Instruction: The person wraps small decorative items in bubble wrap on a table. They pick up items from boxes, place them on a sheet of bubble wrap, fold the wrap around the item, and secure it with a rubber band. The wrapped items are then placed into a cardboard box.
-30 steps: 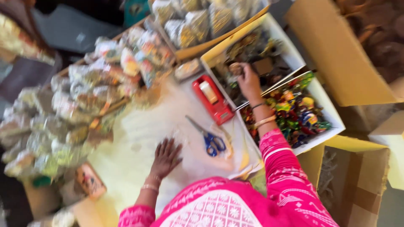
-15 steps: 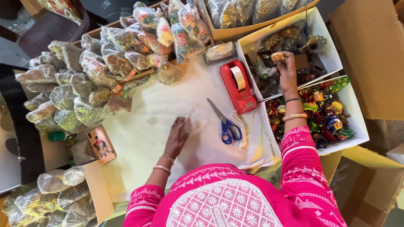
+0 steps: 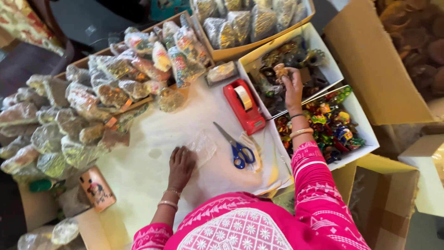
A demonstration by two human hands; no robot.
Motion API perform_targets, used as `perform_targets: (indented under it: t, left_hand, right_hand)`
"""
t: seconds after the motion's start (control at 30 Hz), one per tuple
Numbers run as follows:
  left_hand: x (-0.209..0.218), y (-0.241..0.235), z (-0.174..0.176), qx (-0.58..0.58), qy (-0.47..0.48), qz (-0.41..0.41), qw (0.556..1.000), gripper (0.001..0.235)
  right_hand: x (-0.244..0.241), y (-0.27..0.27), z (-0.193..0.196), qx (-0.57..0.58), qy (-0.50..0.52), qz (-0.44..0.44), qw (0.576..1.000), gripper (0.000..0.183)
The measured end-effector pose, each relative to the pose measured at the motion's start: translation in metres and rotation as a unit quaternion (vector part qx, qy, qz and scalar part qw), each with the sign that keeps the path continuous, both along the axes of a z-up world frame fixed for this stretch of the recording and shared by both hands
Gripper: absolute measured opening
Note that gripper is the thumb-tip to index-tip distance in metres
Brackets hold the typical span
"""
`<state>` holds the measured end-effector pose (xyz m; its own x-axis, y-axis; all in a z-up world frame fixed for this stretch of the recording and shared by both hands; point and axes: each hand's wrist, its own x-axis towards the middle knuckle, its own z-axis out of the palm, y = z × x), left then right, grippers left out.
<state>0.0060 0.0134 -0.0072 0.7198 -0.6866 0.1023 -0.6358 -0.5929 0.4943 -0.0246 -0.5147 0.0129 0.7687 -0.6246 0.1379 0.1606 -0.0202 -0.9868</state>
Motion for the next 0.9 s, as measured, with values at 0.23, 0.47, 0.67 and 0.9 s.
perform_targets:
  t: [0.23, 0.47, 0.67, 0.9]
  left_hand:
    - [-0.001, 0.003, -0.011, 0.047, -0.018, 0.006, 0.999, 0.052]
    - [-0.001, 0.002, -0.010, 0.033, -0.026, 0.007, 0.999, 0.049]
    - [-0.002, 0.002, -0.011, 0.039, -0.033, 0.008, 0.999, 0.048]
    - [-0.001, 0.000, -0.006, 0.048, -0.027, 0.005, 0.999, 0.052]
  right_hand:
    - [-0.007, 0.005, 0.006, 0.051, -0.041, -0.114, 0.991, 0.023]
    - [-0.005, 0.018, 0.025, -0.073, -0.051, -0.157, 0.984, 0.020]
    - [-0.010, 0.019, 0.017, -0.063, -0.076, -0.199, 0.975, 0.019]
    - [-0.033, 0.050, 0.040, 0.077, -0.014, -0.197, 0.977, 0.022]
